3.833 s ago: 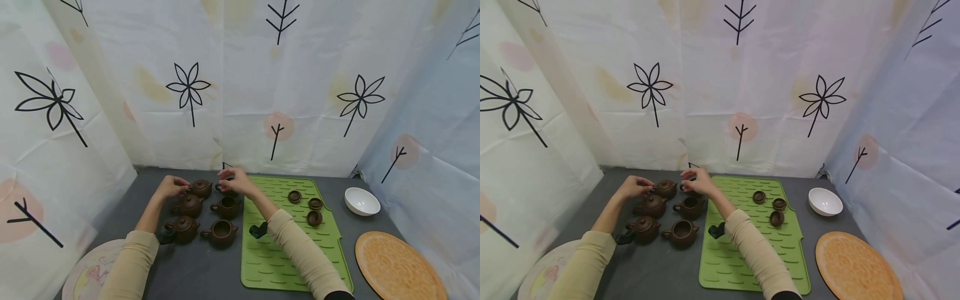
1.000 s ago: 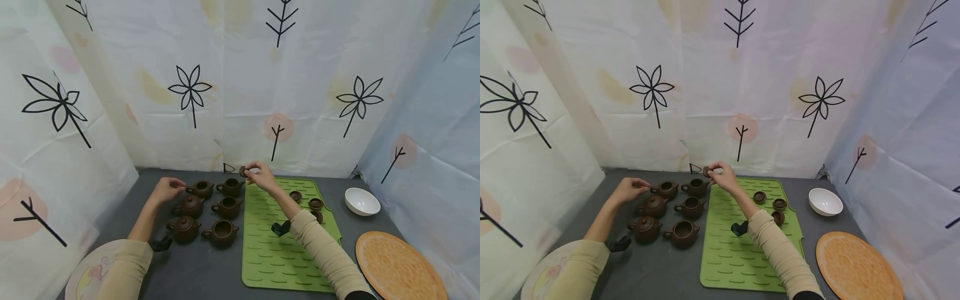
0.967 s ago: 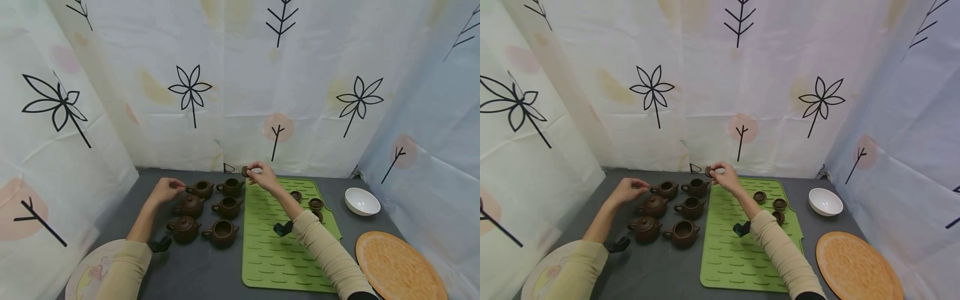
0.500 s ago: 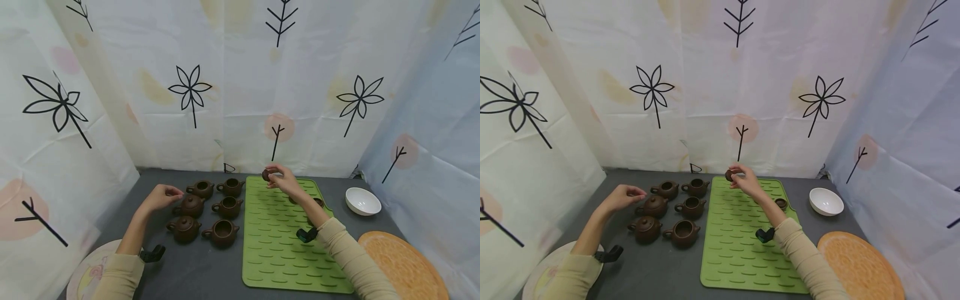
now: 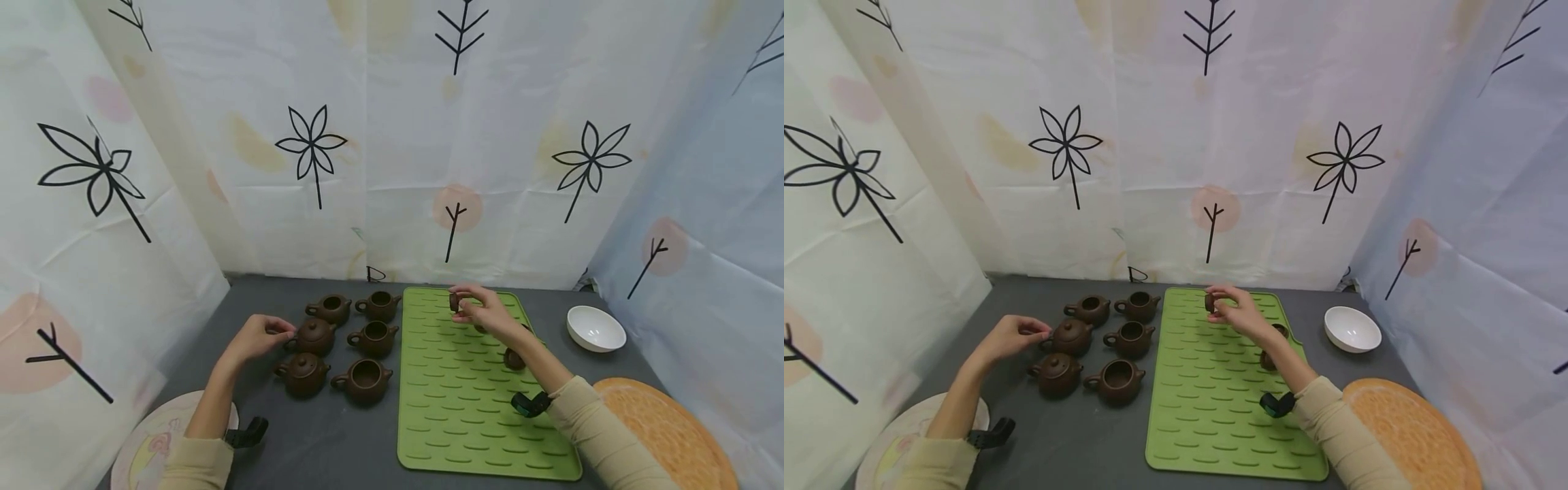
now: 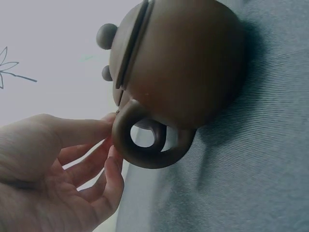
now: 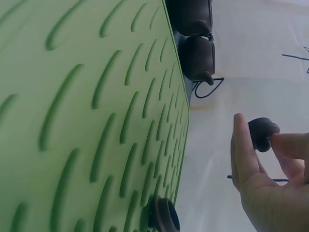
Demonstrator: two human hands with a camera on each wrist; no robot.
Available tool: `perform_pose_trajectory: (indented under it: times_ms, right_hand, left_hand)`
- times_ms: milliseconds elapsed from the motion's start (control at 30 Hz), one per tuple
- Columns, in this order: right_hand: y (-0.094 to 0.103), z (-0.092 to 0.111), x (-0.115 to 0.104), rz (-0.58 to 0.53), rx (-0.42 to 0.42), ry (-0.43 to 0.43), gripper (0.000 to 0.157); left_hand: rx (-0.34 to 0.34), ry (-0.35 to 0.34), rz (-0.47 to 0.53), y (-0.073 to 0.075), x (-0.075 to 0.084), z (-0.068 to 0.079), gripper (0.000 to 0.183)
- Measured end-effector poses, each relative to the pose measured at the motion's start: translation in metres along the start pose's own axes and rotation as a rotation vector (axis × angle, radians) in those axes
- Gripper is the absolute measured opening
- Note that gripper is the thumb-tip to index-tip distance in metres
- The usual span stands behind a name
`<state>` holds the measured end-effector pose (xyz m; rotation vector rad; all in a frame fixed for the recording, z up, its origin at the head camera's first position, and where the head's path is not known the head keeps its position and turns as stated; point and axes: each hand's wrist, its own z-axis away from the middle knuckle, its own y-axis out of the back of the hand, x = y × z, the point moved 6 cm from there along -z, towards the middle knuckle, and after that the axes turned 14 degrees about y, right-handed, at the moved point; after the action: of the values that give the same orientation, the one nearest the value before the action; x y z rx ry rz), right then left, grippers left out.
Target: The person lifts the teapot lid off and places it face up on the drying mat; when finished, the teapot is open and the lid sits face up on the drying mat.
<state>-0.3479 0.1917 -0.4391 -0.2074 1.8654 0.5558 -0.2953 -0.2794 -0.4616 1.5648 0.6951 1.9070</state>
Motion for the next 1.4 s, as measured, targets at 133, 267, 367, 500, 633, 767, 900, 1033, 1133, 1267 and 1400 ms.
perform_pose_trajectory:
  times_ms: [133, 267, 367, 500, 633, 767, 900, 1033, 1133, 1267, 1400]
  right_hand:
    - [0.007, 0.015, 0.000, 0.002, -0.008, -0.019, 0.050]
    - [0.015, 0.030, 0.000, 0.108, 0.001, 0.014, 0.052]
    - [0.018, 0.040, 0.000, 0.199, 0.000, 0.036, 0.052]
    - [0.020, 0.050, 0.001, 0.237, -0.024, 0.052, 0.049]
    - [0.020, 0.058, 0.007, 0.220, -0.072, 0.019, 0.049]
    - [0.021, 0.064, 0.015, 0.298, -0.105, -0.023, 0.049]
    - [0.023, 0.068, 0.019, 0.442, -0.120, -0.039, 0.045]
    - [0.022, 0.069, 0.019, 0.539, -0.152, -0.037, 0.041]
    - [0.021, 0.066, 0.017, 0.625, -0.180, -0.012, 0.038]
    - [0.020, 0.065, 0.014, 0.722, -0.199, -0.001, 0.037]
    - [0.019, 0.065, 0.010, 0.776, -0.209, -0.001, 0.038]
  left_hand:
    - [0.023, 0.017, 0.006, -0.003, -0.002, 0.003, 0.019]
    - [0.036, 0.031, 0.014, -0.006, -0.005, 0.005, 0.019]
    - [0.042, 0.046, 0.034, -0.008, -0.008, 0.006, 0.019]
    - [0.050, 0.055, 0.050, -0.008, -0.010, 0.007, 0.020]
    - [0.062, 0.054, 0.055, -0.008, -0.011, 0.009, 0.020]
    - [0.077, 0.056, 0.065, -0.009, -0.012, 0.008, 0.019]
    - [0.088, 0.062, 0.070, -0.011, -0.012, 0.008, 0.018]
    - [0.094, 0.073, 0.082, -0.011, -0.012, 0.010, 0.019]
    - [0.093, 0.087, 0.092, -0.010, -0.014, 0.011, 0.021]
    - [0.096, 0.099, 0.089, -0.010, -0.017, 0.010, 0.021]
    - [0.102, 0.093, 0.086, -0.011, -0.017, 0.009, 0.020]
